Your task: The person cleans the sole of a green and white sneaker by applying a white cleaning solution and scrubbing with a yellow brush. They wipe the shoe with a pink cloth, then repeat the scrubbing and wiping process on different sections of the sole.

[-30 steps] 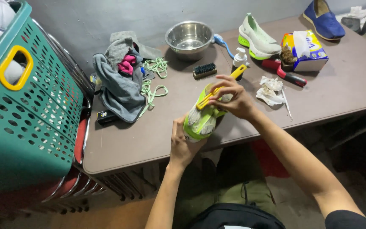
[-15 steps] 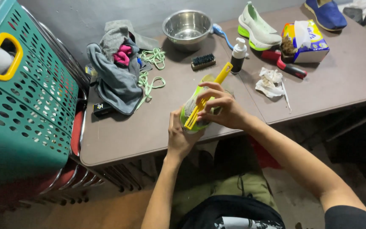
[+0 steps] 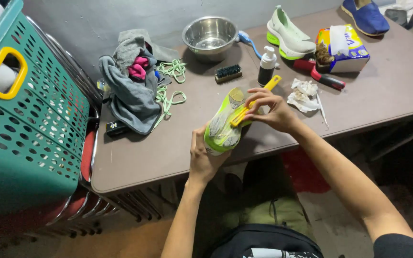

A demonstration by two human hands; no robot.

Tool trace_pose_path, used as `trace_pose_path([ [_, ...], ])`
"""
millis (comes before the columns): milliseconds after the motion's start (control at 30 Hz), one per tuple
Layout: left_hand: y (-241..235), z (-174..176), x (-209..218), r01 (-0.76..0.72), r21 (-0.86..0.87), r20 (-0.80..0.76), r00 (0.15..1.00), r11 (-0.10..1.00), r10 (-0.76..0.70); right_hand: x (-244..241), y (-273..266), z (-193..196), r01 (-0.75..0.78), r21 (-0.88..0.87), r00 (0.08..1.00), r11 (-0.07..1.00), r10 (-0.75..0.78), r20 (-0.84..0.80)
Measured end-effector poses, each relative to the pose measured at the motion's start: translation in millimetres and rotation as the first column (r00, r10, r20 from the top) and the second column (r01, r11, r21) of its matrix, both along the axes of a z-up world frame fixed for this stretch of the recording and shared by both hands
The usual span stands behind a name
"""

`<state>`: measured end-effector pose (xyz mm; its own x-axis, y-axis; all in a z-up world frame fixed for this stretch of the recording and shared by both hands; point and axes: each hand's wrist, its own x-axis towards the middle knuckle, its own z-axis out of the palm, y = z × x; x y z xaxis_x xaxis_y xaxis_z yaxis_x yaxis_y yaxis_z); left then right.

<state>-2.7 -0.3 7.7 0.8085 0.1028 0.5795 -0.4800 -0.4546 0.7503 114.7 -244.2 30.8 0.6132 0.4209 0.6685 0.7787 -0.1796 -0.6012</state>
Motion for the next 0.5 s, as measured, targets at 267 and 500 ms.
trace_pose_path([
  [267, 0, -5, 3, -0.026, 0.003, -0.023, 0.999, 1.0, 0.026, -54, 25, 16, -0.041, 0.042, 0.998, 0.998, 0.039, 0.047],
  [500, 4, -8, 1, 0.015, -0.047, -0.111, 0.994, 0.999, -0.02, -73, 34, 17, -0.02, 0.066, 0.999, 0.998, 0.016, 0.051],
])
